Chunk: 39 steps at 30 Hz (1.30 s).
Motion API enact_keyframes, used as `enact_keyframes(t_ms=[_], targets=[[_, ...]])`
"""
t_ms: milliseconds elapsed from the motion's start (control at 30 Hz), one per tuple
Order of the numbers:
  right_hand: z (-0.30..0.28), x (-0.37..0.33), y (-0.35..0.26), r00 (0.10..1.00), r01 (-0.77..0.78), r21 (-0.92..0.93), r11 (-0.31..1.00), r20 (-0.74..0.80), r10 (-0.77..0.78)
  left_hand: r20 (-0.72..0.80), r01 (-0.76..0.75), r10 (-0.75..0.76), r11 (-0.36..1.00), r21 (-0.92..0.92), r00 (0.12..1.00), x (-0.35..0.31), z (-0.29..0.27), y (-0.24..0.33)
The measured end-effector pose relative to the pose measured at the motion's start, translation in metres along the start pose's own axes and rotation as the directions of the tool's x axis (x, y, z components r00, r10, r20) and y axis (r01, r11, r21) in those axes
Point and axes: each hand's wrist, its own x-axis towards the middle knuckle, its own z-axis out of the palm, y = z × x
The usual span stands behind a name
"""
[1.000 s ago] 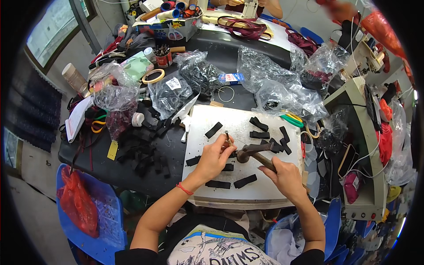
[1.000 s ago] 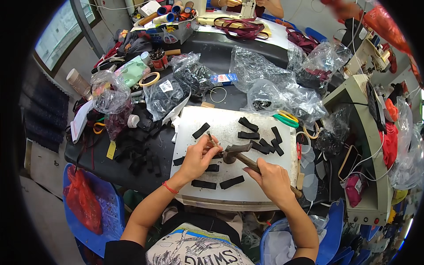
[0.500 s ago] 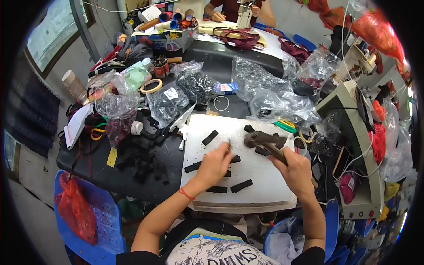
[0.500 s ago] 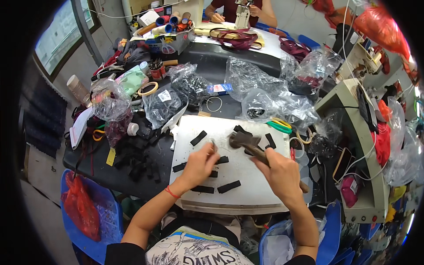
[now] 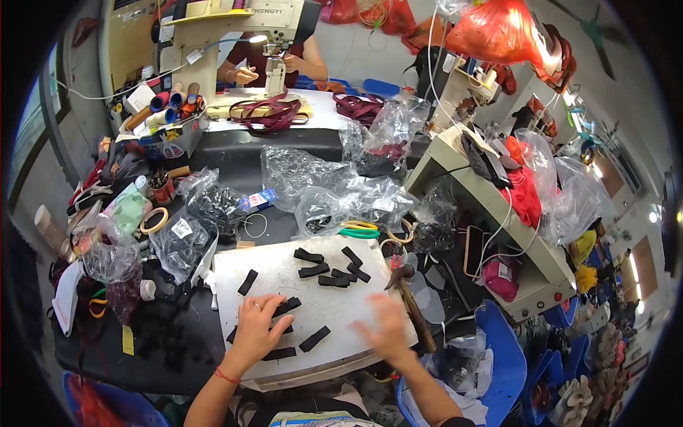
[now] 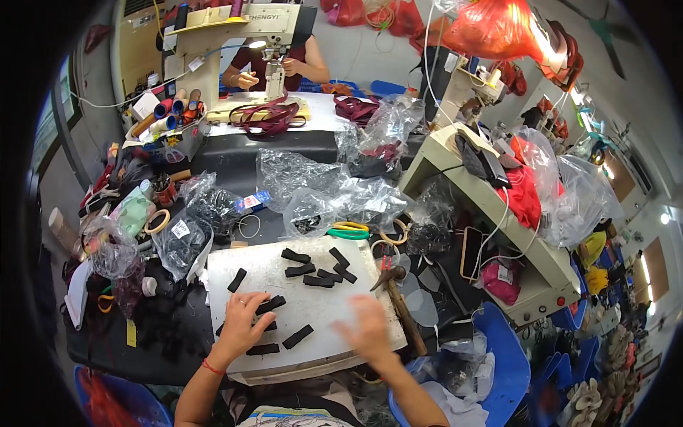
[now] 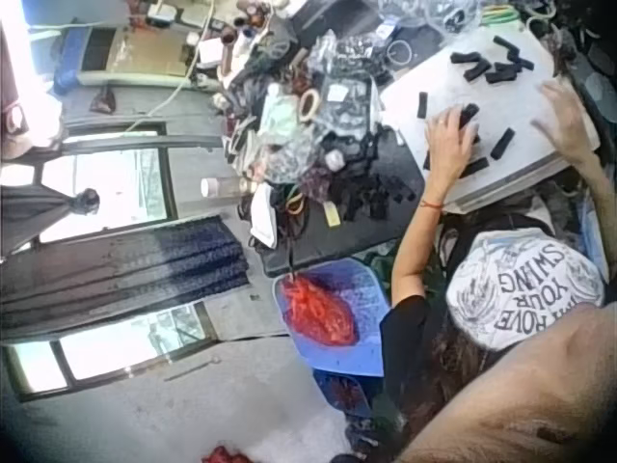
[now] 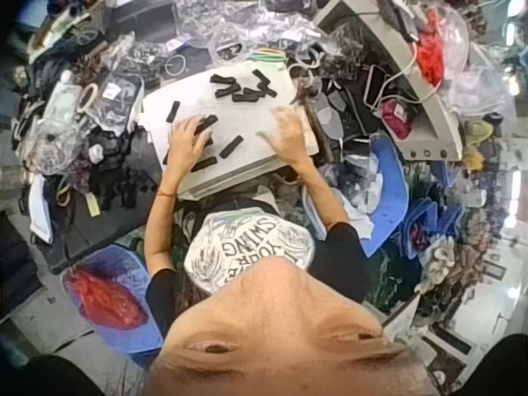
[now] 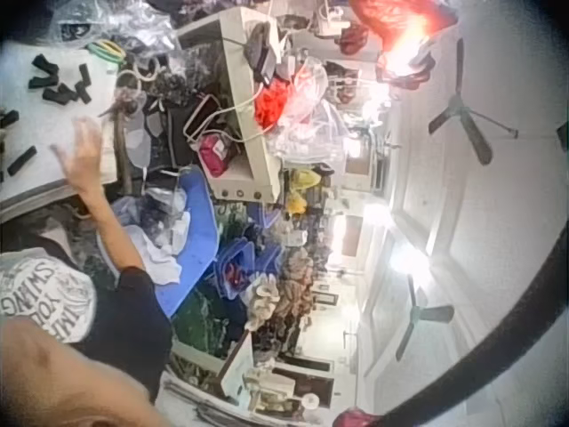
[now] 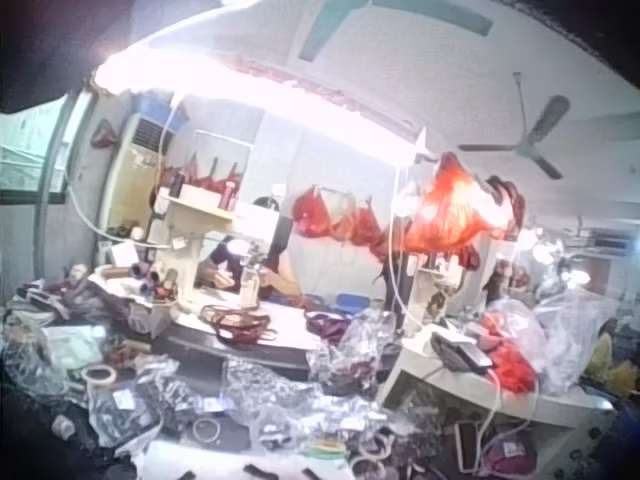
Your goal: The person uses a hammer and a metal punch to drive fasteners into small black rectangular pieces on a white board. They repeatedly pick up a piece, position the punch, strike it with the hammer, and place the finished item aside. The workspace is cluttered with tools and materials, and another person is visible working in the background.
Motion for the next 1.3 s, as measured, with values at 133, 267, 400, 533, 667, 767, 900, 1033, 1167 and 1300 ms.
enact_keyframes(t_ms=[133,267,400,533,667,767,900,1033,1167,1300], targets=[[0.048,0.019,-0.084,0.943,0.236,0.230,0.944,0.178,-0.280,0.061,0.077,-0.074,0.995,-0.056,0.995,-0.012,0.005,-0.015],[0.090,0.018,-0.116,0.943,0.214,0.225,0.950,0.205,-0.262,-0.101,0.097,-0.095,0.995,0.015,0.990,-0.034,-0.016,-0.027],[0.112,0.011,-0.145,0.943,0.204,0.286,0.936,0.201,-0.266,-0.314,0.249,-0.222,0.967,0.050,0.923,-0.061,-0.029,-0.048],[0.142,0.013,-0.209,0.931,0.218,0.444,0.869,0.174,-0.322,-0.562,0.434,-0.372,0.901,-0.026,0.739,-0.088,-0.053,-0.087],[0.154,0.047,-0.252,0.895,0.235,0.475,0.848,0.234,-0.379,-0.668,0.506,-0.501,0.837,-0.210,0.551,-0.090,-0.096,-0.120],[0.138,0.053,-0.234,0.889,0.279,0.581,0.764,0.145,-0.435,-0.644,0.542,-0.512,0.822,-0.176,0.568,-0.092,-0.101,-0.116],[0.108,0.043,-0.158,0.861,0.316,0.541,0.779,0.181,-0.475,-0.635,0.554,-0.526,0.813,-0.180,0.565,-0.088,-0.099,-0.095],[0.097,0.048,-0.098,0.870,0.281,0.227,0.932,0.350,-0.347,-0.629,0.517,-0.529,0.826,-0.226,0.569,-0.080,-0.096,-0.082],[0.083,0.033,-0.138,0.675,0.449,0.281,0.848,0.515,-0.528,-0.557,0.503,-0.533,0.835,-0.225,0.637,-0.065,-0.091,-0.072],[0.079,0.000,-0.160,0.595,0.451,0.740,0.499,0.168,-0.786,-0.566,0.353,-0.387,0.919,-0.174,0.728,-0.051,-0.078,-0.074]])
